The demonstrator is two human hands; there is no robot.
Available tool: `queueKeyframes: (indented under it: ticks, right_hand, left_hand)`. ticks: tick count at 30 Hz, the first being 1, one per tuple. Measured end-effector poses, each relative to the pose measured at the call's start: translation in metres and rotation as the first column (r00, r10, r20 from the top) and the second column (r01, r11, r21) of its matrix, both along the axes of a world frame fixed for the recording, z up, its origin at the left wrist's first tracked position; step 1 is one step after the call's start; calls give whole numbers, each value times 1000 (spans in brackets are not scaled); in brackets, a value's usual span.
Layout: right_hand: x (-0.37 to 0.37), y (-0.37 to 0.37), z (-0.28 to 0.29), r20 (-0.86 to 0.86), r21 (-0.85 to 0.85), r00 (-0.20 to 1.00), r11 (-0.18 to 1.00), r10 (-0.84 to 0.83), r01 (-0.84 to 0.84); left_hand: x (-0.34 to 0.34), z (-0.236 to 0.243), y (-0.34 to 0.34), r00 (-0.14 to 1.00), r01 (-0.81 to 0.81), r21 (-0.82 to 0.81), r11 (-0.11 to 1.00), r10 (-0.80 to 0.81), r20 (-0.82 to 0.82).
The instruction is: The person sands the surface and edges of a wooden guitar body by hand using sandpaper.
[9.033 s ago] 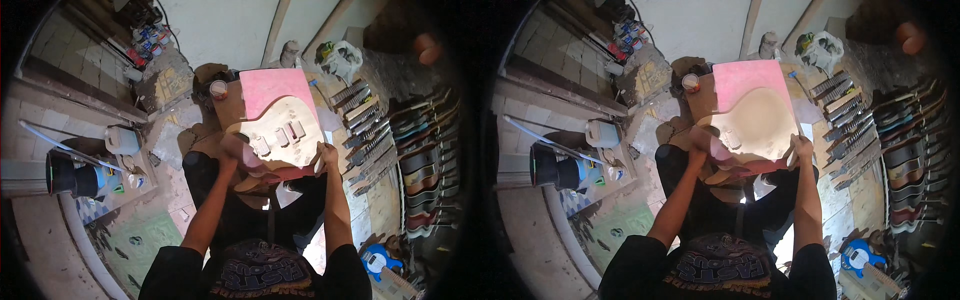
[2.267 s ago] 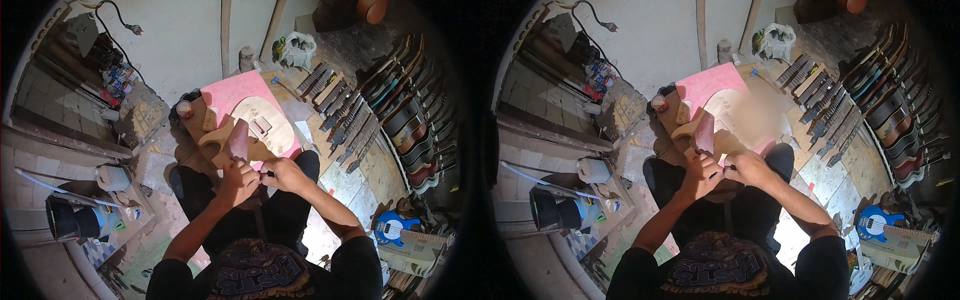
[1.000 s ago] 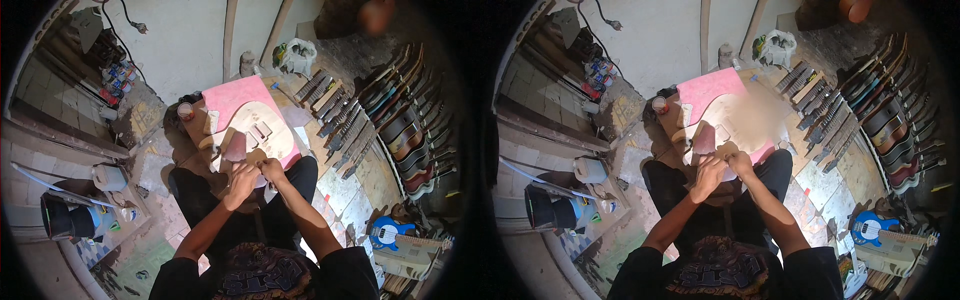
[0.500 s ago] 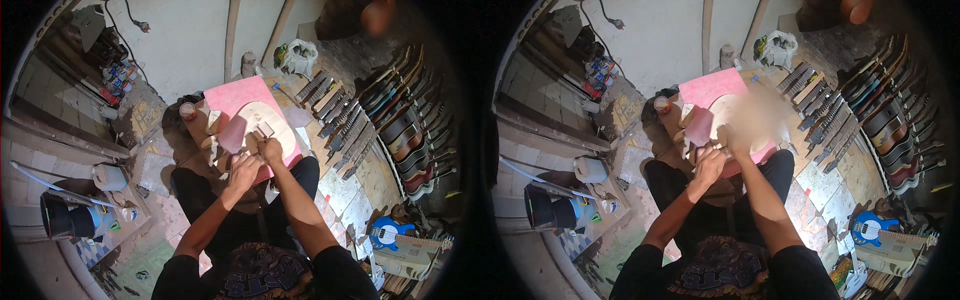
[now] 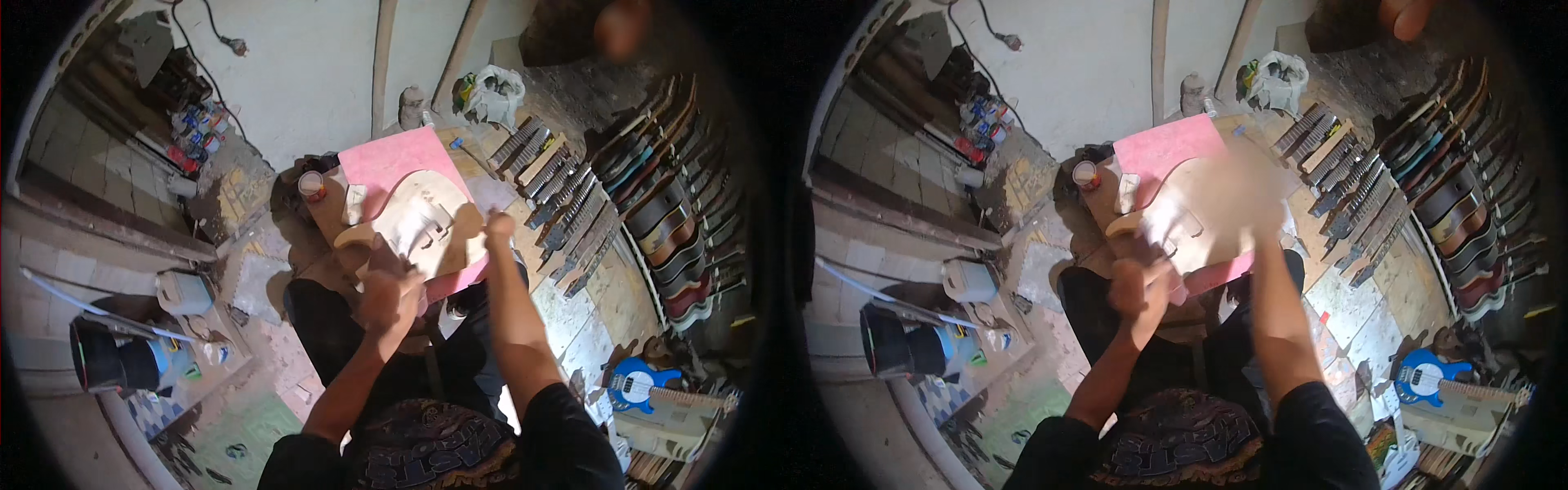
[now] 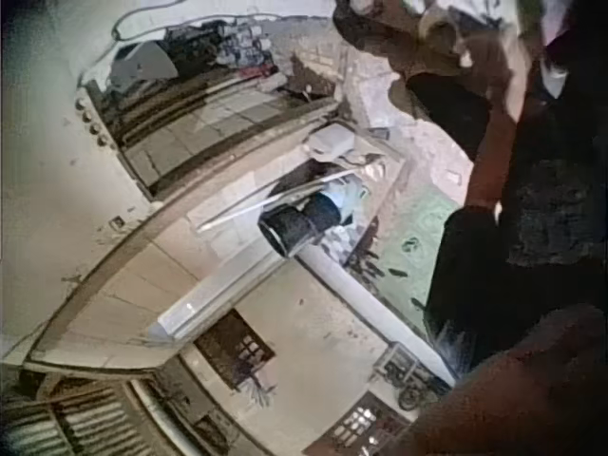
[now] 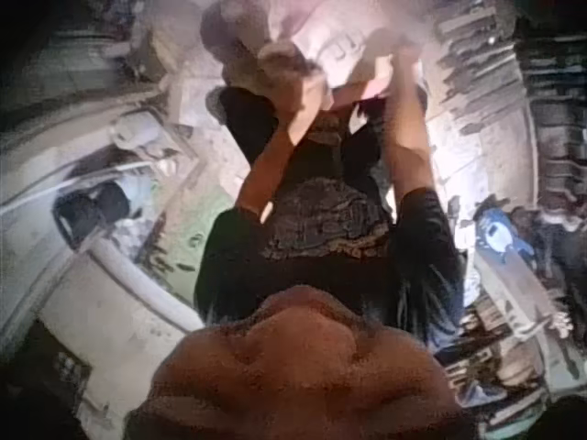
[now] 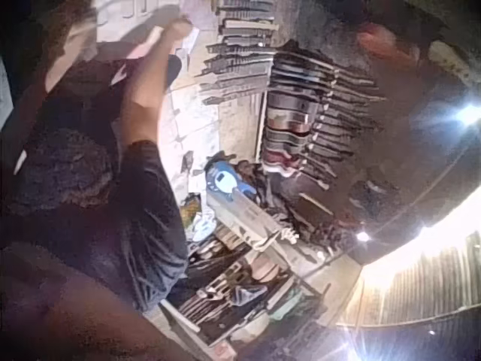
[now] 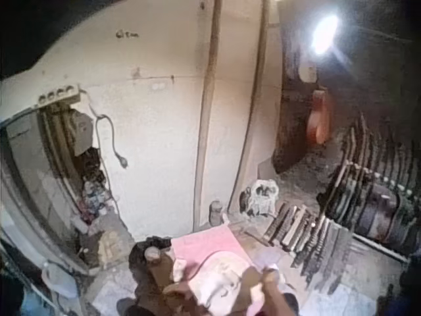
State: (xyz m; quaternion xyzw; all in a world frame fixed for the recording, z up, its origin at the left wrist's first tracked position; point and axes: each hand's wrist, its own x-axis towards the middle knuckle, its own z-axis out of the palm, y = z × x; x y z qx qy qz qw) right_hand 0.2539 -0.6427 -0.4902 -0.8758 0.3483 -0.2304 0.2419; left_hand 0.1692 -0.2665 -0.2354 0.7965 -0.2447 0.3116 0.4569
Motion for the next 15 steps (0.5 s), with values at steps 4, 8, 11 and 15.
queueKeyframes:
  ticks: [4,8,11,15]
  right_hand:
    - [-8,97,133,258,806,961,527,94,-268]
    - [-34,146,204,383,864,865,205,324,-460]
    - [-42,183,253,495,800,704,49,509,-598]
    - [-42,177,268,604,684,410,-180,683,-707]
  left_hand:
    - [1,26,63,982,-26,-227,974,-18,-190]
    - [18,18,60,920,155,-319,935,-254,-297]
    - [25,10,55,846,265,-378,887,-402,-350]
    - [22,10,51,791,256,-286,923,-370,-487]
